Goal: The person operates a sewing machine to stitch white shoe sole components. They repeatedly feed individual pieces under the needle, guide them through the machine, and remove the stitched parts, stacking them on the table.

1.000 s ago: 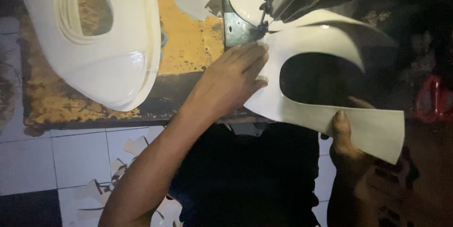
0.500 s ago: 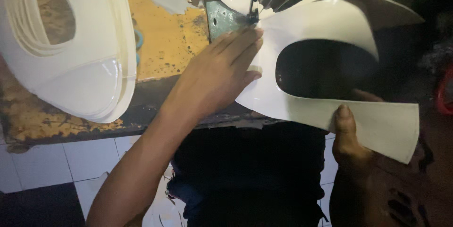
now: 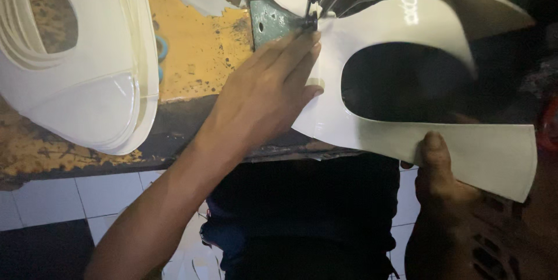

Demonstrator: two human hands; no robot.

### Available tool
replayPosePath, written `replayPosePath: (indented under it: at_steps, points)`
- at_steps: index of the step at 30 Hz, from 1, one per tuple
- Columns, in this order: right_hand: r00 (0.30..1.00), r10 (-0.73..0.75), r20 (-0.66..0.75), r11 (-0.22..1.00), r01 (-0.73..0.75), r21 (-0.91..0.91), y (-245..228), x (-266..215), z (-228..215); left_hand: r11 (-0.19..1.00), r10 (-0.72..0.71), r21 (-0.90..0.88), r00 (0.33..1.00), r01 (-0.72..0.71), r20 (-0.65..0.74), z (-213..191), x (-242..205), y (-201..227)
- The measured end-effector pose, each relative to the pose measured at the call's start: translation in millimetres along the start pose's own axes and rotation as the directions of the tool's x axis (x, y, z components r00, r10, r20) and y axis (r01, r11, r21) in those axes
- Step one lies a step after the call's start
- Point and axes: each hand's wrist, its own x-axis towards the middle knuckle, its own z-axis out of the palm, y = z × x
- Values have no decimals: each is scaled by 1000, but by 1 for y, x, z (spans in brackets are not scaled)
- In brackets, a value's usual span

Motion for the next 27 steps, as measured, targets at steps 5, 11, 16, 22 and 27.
replayPosePath:
  at_steps: [5,11,16,22,27]
  points:
    - [989,135,66,991,-134,-23,-28,5,9,997,48,55,999,-48,-9,0,2,-8]
    - [968,194,157,978,-204,47,-40,14,13,992,50,118,999,-47,-19,2,10,-13]
    - [946,283,156,918,-220,-330,-39,22,12,940,-210,-228,959,252,192,-8,1,-5]
    - [896,251,366,966,-208,-155,-37,39,-6,991,132,-18,990,-131,45,-20,-14,-3]
    - [931,321,174,936,-284,-209,-34,29,-14,996,92,-29,988,-89,124,-23,-14,-7]
